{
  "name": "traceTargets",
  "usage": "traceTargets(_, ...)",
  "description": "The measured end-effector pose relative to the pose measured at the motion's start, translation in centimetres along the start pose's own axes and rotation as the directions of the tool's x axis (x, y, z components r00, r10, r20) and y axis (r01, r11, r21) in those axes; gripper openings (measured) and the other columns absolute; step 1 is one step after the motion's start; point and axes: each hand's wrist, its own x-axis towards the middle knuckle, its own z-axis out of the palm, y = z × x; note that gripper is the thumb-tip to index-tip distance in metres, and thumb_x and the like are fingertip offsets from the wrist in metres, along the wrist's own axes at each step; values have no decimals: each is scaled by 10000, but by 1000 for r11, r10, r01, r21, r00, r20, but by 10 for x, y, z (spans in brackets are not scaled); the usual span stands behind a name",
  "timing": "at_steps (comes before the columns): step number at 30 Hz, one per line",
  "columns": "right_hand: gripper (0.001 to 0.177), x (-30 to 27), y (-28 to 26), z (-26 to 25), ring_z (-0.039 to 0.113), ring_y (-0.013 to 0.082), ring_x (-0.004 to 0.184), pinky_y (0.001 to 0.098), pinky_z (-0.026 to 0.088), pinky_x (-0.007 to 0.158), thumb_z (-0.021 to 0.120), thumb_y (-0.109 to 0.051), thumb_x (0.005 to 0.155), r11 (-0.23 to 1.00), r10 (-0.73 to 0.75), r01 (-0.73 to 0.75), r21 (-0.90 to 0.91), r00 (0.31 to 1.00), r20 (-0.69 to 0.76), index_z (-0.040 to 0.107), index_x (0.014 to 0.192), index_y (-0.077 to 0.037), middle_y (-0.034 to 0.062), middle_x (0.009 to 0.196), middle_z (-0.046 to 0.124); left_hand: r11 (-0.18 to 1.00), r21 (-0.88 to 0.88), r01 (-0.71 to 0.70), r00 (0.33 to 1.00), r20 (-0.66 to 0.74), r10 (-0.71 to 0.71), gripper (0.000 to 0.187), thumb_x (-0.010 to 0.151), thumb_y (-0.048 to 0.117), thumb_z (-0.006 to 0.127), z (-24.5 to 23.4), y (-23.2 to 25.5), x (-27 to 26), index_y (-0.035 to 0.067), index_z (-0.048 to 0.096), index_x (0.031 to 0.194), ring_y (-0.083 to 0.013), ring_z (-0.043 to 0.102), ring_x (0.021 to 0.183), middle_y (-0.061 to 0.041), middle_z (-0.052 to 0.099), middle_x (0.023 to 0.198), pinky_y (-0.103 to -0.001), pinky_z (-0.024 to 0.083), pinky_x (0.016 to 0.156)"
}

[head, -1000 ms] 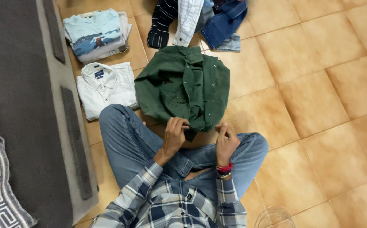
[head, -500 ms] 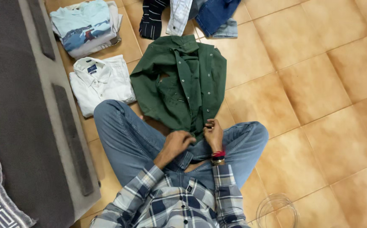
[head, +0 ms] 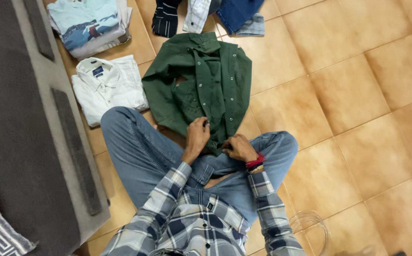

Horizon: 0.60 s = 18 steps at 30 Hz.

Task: The person folds a light blue t-shirt and a green shirt, then buttons and folds a white plaid shirt by hand while sitting on the floor.

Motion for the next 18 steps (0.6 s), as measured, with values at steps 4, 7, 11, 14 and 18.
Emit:
traceTargets(4, 168, -4, -17, -24, 720, 259, 845, 357, 547, 778, 763, -153, 878, 936, 24, 69, 345, 966, -258, 739, 994, -34, 128, 913, 748, 976, -215, 31, 998, -51, -43, 224, 914, 141, 735, -40, 30, 15, -22, 726, 1068, -291, 746, 774, -168, 743, 951, -366, 583, 679)
traceTargets(7, 162, -10, -41, -57, 715, 220, 872, 324, 540, 787, 740, -142, 926, 898, 56, 156, 411, 887, -459, 709, 1004, -3, 122, 925, 732, 968, -238, 79, 995, -33, -89, 190, 901, 107, 745, -73, 63, 27, -24, 749, 1039, -285, 704, 691, -163, 749, 876, -364, 528, 635)
traceTargets(11, 172, 6, -72, -90, 701, 227, 833, 331, 531, 761, 763, -153, 929, 898, 98, 160, 409, 834, -542, 696, 961, 1, 125, 886, 720, 962, -249, -110, 993, -65, 97, 155, 903, 109, 769, -101, 94, 38, -8, 760, 1003, -250, 739, 759, -136, 753, 899, -338, 553, 675)
traceTargets(14, 188, 17, -90, -106, 699, 260, 743, 344, 515, 674, 776, -195, 895, 962, 94, 51, 268, 862, -499, 740, 906, -11, 134, 848, 735, 935, -261, -239, 971, -81, 225, 154, 899, 113, 773, -109, 105, 38, -3, 755, 999, -260, 747, 802, -122, 750, 927, -345, 571, 699)
traceTargets(18, 227, 32, -110, -102, 734, 281, 734, 353, 535, 656, 770, -259, 850, 941, 242, -71, 332, 825, -510, 766, 870, -33, 146, 797, 739, 919, -195, -343, 939, -46, 340, 157, 895, 105, 771, -112, 109, 28, 4, 754, 1014, -297, 731, 860, -113, 737, 949, -372, 570, 734)
